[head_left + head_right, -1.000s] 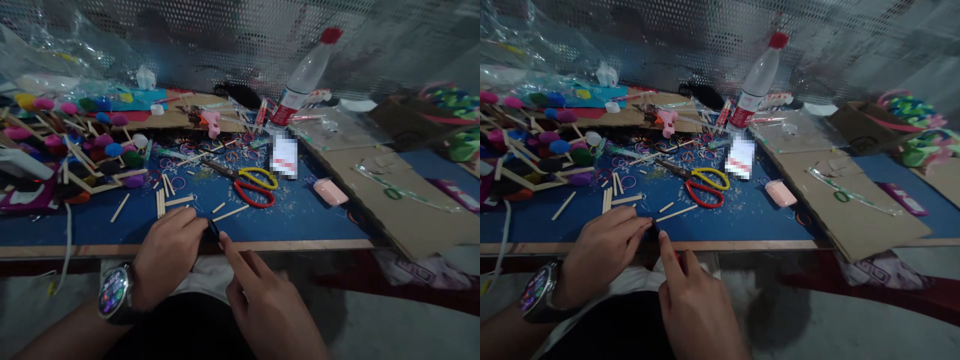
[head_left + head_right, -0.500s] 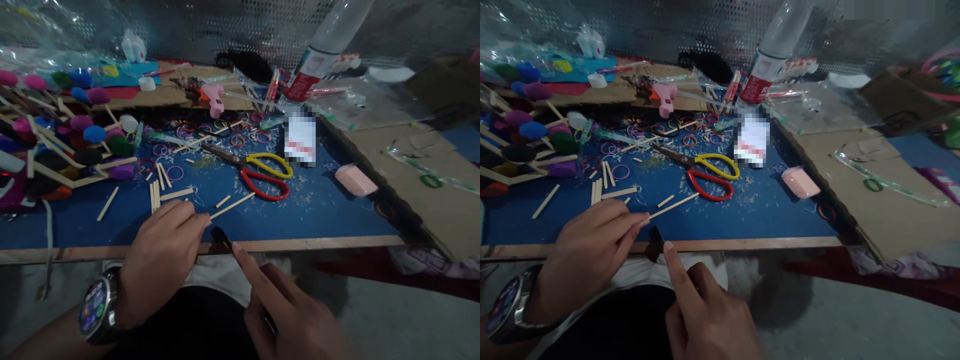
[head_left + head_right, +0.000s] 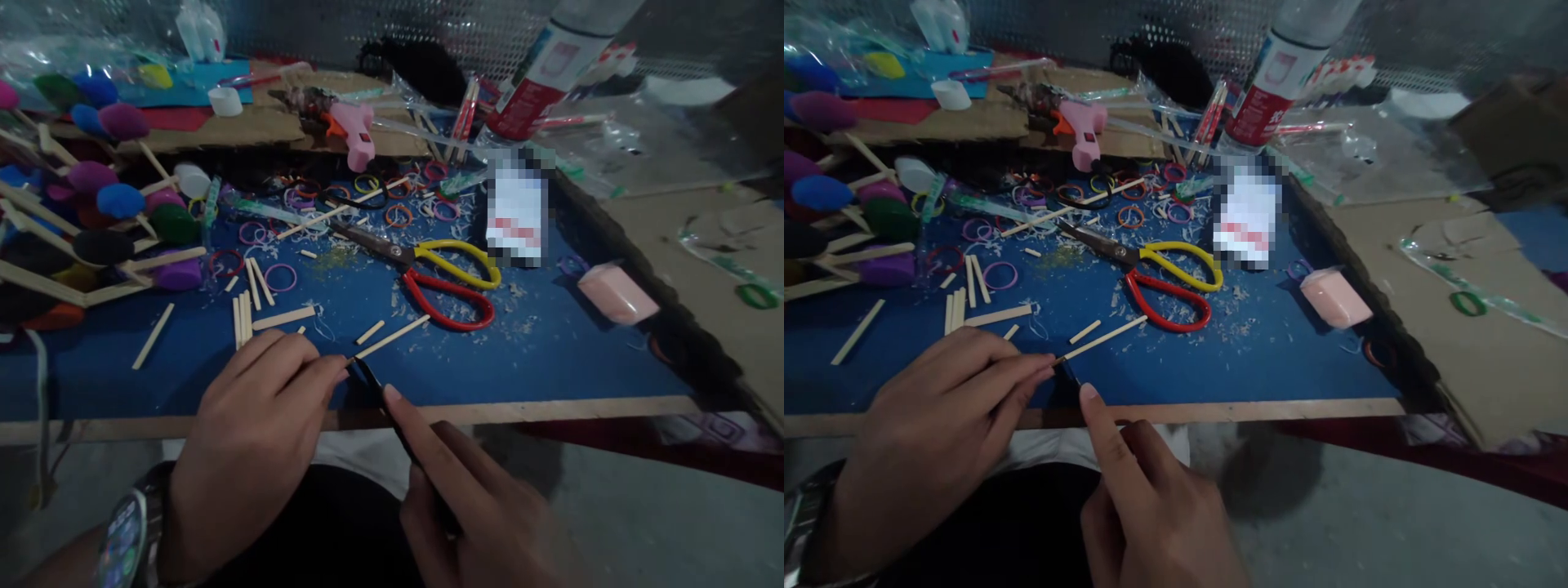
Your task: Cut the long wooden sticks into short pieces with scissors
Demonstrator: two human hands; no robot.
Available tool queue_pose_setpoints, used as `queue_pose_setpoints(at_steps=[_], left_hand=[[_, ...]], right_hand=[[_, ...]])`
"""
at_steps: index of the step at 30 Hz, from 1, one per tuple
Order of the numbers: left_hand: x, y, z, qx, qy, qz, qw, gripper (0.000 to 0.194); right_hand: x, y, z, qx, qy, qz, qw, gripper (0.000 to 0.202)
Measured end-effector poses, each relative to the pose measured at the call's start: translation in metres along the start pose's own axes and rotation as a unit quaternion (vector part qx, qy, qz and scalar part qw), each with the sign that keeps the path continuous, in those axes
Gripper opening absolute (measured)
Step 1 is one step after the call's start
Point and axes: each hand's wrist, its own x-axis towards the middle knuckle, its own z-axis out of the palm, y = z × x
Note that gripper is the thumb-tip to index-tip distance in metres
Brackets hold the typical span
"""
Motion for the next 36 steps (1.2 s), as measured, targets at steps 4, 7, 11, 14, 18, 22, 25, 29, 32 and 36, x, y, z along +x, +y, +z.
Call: queue_pose_setpoints(at_steps=[4, 7, 11, 14, 18, 22, 25, 29, 32, 36], left_hand=[[-0.006, 0.004, -0.002, 0.008, 0.014, -0.008, 1.0, 0.019], [-0.011, 0.005, -0.001, 0.04, 0.004, 0.006, 0.999, 0.024], [-0.015, 0.006, 0.0, 0.058, 0.003, 0.015, 0.998, 0.028], [-0.016, 0.006, 0.0, 0.054, -0.007, 0.019, 0.998, 0.029], [-0.013, 0.006, 0.0, 0.053, -0.009, 0.031, 0.998, 0.026], [-0.011, 0.007, 0.001, 0.038, 0.01, 0.021, 0.999, 0.021], [-0.012, 0.008, 0.001, 0.038, 0.012, 0.014, 0.999, 0.022], [-0.014, 0.007, 0.001, 0.041, 0.003, 0.013, 0.999, 0.022], [-0.014, 0.006, 0.001, 0.041, 0.004, 0.014, 0.999, 0.023], [-0.016, 0.009, 0.001, 0.05, -0.003, 0.003, 0.999, 0.026]], right_hand=[[0.0, -0.001, 0.0, 0.001, 0.001, 0.006, 1.0, 0.07], [0.002, -0.003, 0.001, -0.002, 0.004, 0.013, 1.0, 0.069], [0.005, -0.004, -0.001, -0.016, 0.001, 0.015, 1.0, 0.069], [0.006, -0.005, -0.002, -0.016, 0.0, 0.014, 1.0, 0.068], [0.006, -0.005, -0.004, -0.007, -0.007, 0.015, 1.0, 0.068], [0.005, -0.005, -0.006, -0.022, -0.005, 0.009, 1.0, 0.068], [0.004, -0.004, -0.006, -0.011, -0.011, 0.003, 1.0, 0.072], [0.004, -0.005, -0.004, -0.002, -0.013, 0.008, 1.0, 0.071], [0.005, -0.007, -0.002, -0.012, -0.004, 0.007, 1.0, 0.068], [0.005, -0.009, -0.001, -0.038, 0.003, 0.008, 0.999, 0.068]])
